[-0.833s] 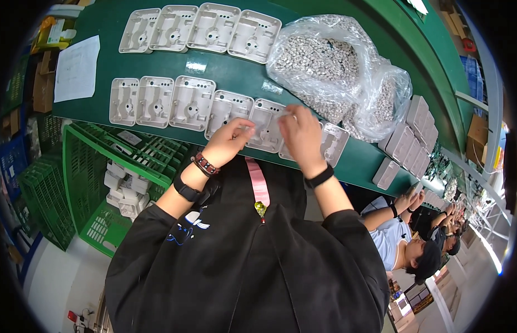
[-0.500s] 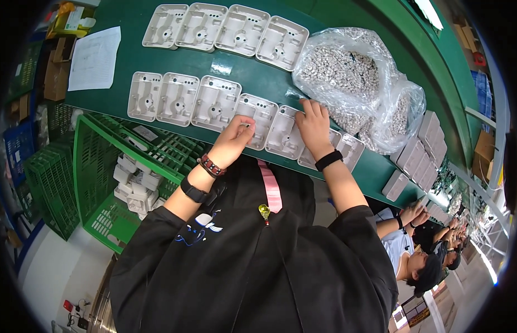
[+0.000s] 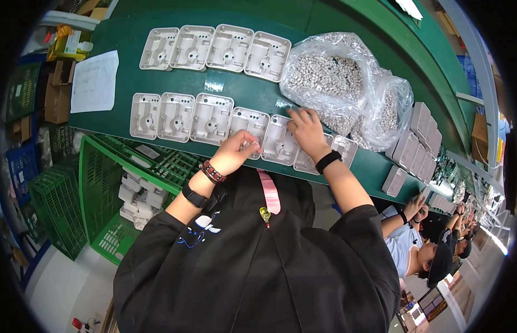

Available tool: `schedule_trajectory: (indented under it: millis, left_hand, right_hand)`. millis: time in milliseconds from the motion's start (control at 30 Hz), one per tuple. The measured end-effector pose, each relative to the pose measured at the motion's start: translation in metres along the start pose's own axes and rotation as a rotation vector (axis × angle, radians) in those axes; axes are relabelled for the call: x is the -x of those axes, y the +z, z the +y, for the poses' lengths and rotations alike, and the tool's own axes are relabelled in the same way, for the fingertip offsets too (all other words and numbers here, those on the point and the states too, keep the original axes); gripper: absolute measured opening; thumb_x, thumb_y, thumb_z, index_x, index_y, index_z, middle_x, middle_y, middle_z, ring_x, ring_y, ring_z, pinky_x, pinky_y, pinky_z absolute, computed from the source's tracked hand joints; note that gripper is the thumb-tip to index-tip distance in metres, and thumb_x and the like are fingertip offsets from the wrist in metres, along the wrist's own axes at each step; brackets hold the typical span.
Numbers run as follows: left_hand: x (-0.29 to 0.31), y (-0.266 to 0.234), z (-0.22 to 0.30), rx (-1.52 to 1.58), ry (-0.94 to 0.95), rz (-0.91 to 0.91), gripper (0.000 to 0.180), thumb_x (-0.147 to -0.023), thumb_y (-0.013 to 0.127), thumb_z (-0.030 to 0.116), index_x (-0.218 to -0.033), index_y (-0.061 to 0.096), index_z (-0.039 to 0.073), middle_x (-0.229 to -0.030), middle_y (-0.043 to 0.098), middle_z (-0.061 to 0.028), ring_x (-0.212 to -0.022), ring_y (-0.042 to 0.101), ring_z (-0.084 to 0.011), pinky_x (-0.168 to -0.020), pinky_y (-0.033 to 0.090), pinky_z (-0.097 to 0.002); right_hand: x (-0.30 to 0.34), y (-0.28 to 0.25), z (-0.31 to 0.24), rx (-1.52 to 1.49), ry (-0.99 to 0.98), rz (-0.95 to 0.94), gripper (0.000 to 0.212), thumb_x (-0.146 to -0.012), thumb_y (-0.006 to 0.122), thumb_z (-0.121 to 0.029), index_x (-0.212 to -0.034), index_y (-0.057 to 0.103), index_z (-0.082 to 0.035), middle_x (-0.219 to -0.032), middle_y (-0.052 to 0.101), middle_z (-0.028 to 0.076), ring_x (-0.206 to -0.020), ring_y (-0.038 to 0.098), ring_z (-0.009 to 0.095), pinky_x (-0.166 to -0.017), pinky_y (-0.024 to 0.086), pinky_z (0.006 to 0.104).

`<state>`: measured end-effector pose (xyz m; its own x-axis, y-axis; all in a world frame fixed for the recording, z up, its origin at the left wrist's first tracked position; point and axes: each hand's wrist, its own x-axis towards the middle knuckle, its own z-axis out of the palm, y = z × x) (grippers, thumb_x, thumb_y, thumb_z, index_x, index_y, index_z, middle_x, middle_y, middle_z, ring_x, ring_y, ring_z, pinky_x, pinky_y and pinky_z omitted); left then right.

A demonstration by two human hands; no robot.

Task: The person takes plastic housings from a green crate and places them on the table, then picks up small metal components from a bag and inserts them into the housings. Finally, the person moves the assembled housings to the side of the table.

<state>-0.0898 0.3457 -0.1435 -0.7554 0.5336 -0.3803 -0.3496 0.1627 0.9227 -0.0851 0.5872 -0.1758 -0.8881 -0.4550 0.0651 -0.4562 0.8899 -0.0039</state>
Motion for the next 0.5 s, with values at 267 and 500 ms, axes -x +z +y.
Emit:
schedule_trajectory:
  millis: [267,500]
  left_hand:
    - [0.003,-0.008,0.025,0.254,-0.339,-0.213,0.017,-0.089,0.048,0.022,-0.088,0.052,0.005,-0.071,0.055,-0.0003,-0.049,0.037,-0.0018,-0.042,0.028,-0.0167]
    - [-0.002,-0.015,0.010,0.276,-0.367,-0.164,0.021,-0.090,0.047,0.027,-0.085,0.052,0.007,-0.063,0.048,0.0029,-0.049,0.036,-0.0014,-0.041,0.027,-0.0165]
  right_hand:
    - [0.003,-0.006,-0.006,0.023,0.101,-0.062,0.013,-0.071,0.053,-0.016,-0.079,0.059,-0.007,-0.112,0.050,0.008,-0.105,0.044,0.025,-0.090,0.034,0.0401]
    - [-0.007,-0.075,-0.072,-0.531,0.348,0.196,0.020,-0.067,0.063,-0.013,-0.086,0.056,-0.010,-0.098,0.051,0.007,-0.092,0.047,0.027,-0.076,0.036,0.0386]
